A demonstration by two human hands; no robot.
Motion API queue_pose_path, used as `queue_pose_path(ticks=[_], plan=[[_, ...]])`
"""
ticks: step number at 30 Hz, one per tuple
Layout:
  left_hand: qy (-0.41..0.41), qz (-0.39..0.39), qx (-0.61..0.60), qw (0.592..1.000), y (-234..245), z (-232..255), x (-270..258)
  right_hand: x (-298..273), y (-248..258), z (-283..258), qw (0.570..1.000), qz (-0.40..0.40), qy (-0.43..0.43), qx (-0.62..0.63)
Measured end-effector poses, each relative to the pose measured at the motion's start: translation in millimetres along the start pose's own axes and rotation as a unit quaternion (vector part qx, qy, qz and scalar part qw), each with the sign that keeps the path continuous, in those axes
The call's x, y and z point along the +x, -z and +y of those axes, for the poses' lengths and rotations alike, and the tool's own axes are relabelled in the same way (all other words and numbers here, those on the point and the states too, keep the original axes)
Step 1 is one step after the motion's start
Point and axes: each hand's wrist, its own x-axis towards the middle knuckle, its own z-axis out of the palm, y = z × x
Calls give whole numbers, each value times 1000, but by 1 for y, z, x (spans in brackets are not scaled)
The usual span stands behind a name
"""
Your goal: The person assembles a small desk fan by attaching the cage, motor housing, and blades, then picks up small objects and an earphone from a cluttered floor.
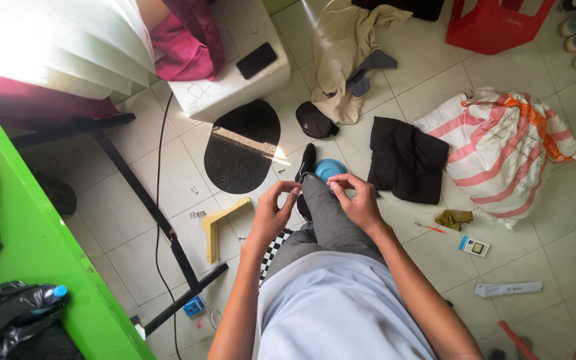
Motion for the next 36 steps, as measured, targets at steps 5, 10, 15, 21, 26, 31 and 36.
queue_pose_path(ticks=[5,10,15,21,26,31,36], plan=[[41,-28,15,999,3,6,38,28,1,4,1000,25,-13,9],[79,-78,41,993,7,19,87,58,4,21,997,34,-51,44],[60,-97,53,992,7,20,133,88,6,37,994,45,-79,54],[11,-119,63,991,-3,15,180,121,19,56,994,65,-81,45],[114,-160,81,977,-13,22,215,144,33,76,993,75,-86,37],[34,-191,86,977,-24,25,242,157,48,82,987,101,-103,68],[35,-220,117,968,-30,19,265,165,49,89,986,102,-124,51]])
